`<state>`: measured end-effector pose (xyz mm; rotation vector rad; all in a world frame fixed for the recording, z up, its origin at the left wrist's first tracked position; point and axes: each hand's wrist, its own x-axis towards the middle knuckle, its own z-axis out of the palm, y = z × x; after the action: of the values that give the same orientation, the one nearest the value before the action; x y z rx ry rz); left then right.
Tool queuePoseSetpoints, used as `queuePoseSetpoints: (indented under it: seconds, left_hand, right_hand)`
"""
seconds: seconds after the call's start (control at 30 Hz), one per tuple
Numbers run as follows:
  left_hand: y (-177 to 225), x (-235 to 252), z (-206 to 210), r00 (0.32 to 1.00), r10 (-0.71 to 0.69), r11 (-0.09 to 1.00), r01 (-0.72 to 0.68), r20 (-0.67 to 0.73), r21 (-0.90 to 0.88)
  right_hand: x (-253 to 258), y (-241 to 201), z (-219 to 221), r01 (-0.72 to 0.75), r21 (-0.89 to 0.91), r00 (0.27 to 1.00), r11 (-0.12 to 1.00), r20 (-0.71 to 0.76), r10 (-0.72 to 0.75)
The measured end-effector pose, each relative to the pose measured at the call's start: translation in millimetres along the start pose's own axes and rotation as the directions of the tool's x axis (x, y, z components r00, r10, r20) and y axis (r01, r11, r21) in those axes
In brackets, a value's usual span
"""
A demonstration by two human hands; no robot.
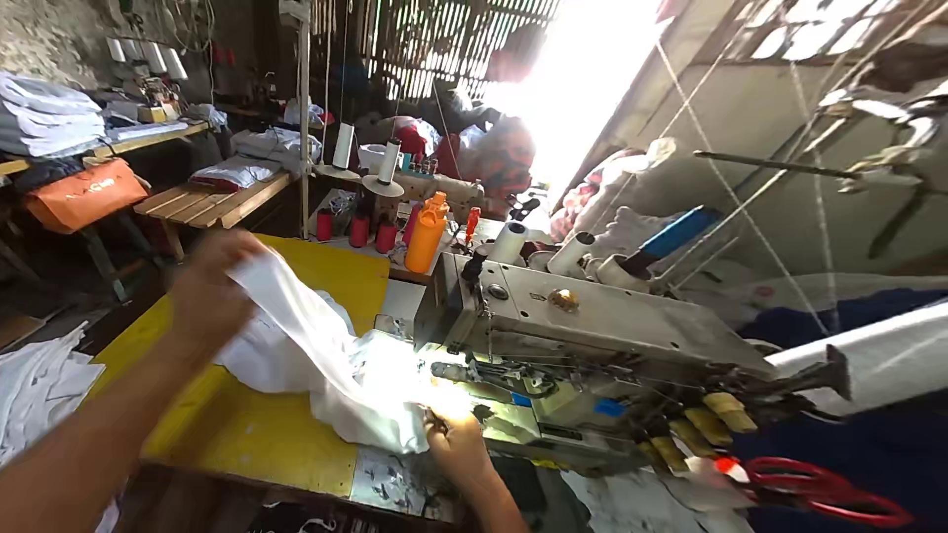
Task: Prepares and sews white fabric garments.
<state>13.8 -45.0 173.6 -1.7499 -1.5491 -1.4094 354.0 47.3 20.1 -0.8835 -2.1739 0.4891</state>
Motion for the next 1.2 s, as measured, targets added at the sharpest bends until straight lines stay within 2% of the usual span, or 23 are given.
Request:
queuePoseSetpoints:
  seconds: [0.07, 0.13, 0.23, 0.3, 0.37, 0.43, 0.5, 0.57, 0.6, 0.67, 0.73, 0.83, 0.9, 1.0, 1.13, 1.2]
  left_hand:
    - [-35, 42, -41, 0.965, -0.004, 1.0, 0.006, -0.264, 0.005]
    - [-60, 78, -71, 0.898, 0.015, 0.999, -0.031, -0.44, -0.029]
    - [-66, 102, -92, 0.86, -0.006, 1.0, -0.001, -0.51, -0.014]
    - [-65, 108, -91, 0.862, -0.095, 0.995, 0.076, -0.498, -0.059]
    - [-65, 113, -87, 0.862, -0.183, 0.983, 0.164, -0.472, -0.081]
    - [-67, 114, -80, 0.882, -0.198, 0.98, 0.163, -0.427, -0.117]
    - [-71, 113, -72, 0.92, -0.195, 0.958, 0.104, -0.34, -0.267]
    - [-68, 108, -62, 0.957, -0.197, 0.867, 0.068, -0.215, -0.494]
    - [-64, 104, -56, 0.966, -0.196, 0.835, 0.076, -0.166, -0.545]
    - [-59, 94, -45, 0.971, -0.195, 0.864, 0.106, -0.134, -0.492]
    - [-63, 87, -38, 0.982, -0.139, 0.901, 0.073, -0.125, -0.429]
    - [-62, 80, -26, 0.99, -0.098, 0.892, 0.041, -0.105, -0.449]
    - [-46, 73, -21, 0.992, -0.083, 0.881, 0.031, -0.091, -0.472]
    - [-17, 70, -21, 0.998, -0.062, 0.877, 0.05, -0.01, -0.479]
    - [-2, 68, -19, 0.995, -0.053, 0.865, 0.087, 0.081, -0.494]
    - [-3, 61, -12, 0.996, -0.012, 0.864, 0.055, 0.089, -0.501]
  right_hand:
    - [12, 8, -5, -0.024, 0.01, 0.999, 1.0, 0.036, 0.023]
    - [19, 10, -5, -0.032, 0.028, 0.999, 0.999, 0.025, 0.032]
    - [23, 10, 0, -0.05, 0.044, 0.998, 0.998, -0.031, 0.052]
    - [26, 8, 4, -0.052, 0.059, 0.996, 0.997, -0.072, 0.056]
    - [27, -4, 3, -0.086, 0.065, 0.996, 0.994, -0.026, 0.088]
    - [23, -22, -2, -0.232, 0.029, 0.97, 0.972, 0.077, 0.229]
    - [14, -34, -7, -0.376, 0.031, 0.916, 0.926, 0.161, 0.367]
    - [0, -32, -3, -0.388, 0.149, 0.917, 0.909, 0.157, 0.366]
    - [-8, -29, 0, -0.368, 0.23, 0.928, 0.901, 0.15, 0.341]
    - [-21, -20, 8, -0.333, 0.324, 0.943, 0.886, 0.131, 0.307]
    - [-27, -14, 13, -0.323, 0.337, 0.946, 0.884, 0.133, 0.295]
    - [-30, -8, 14, -0.327, 0.336, 0.945, 0.884, 0.144, 0.294]
    - [-28, -6, 14, -0.311, 0.336, 0.95, 0.889, 0.137, 0.281]
    - [-27, -4, 13, -0.295, 0.333, 0.955, 0.896, 0.139, 0.262]
    - [-27, 0, 16, -0.275, 0.355, 0.961, 0.893, 0.127, 0.245]
    - [-27, 1, 17, -0.26, 0.367, 0.966, 0.893, 0.112, 0.235]
